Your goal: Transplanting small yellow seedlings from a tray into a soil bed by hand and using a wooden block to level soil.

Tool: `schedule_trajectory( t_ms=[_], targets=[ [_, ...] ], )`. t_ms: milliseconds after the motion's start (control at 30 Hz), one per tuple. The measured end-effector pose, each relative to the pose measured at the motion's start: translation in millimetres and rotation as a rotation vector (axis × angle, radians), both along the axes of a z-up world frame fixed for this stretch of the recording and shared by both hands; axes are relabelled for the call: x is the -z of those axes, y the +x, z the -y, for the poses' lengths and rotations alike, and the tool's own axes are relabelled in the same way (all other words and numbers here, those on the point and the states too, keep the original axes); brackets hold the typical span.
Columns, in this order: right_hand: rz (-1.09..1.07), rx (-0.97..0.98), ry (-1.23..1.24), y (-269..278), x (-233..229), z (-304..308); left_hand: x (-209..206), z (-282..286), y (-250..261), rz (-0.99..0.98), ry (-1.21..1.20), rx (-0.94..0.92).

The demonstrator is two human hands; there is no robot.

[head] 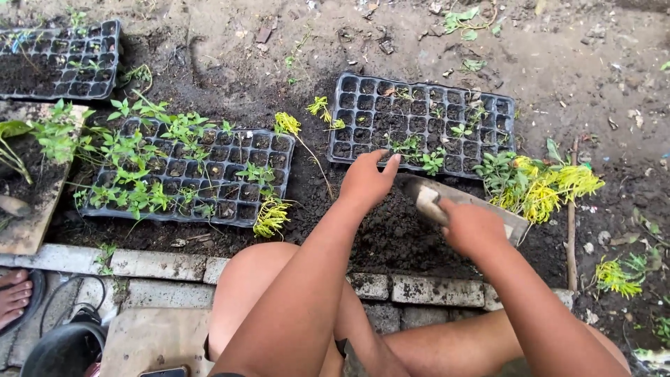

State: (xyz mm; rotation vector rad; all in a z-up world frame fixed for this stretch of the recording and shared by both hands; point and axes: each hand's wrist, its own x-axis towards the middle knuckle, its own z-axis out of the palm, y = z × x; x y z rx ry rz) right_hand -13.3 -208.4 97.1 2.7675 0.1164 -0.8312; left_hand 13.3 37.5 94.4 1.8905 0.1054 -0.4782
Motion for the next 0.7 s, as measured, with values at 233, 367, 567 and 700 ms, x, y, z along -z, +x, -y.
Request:
schedule_trajectory(
  t_ms=[233,367,567,700],
  targets=[
    [0.000,-0.044,-0.036,23.0,86.2,3.0,-2.6,3.0,1.7,0.003,-0.017,-0.045],
    [-0.020,-0.041,0.063,19.3,88.7,-3.1,-8.5,5.3,2.1,0.012,-0.015,-0.042],
    [-0.141,-0.088,0.055,1.8,45.5,0.7,-16.0,6.7,-1.1,0.029,-0.033,-0.032],
    [-0.174,-0.098,0.069,-11.2,33.4,15.3,-18.1,8.1,-2.3,0.048,-0.048,-0.053]
  ],
)
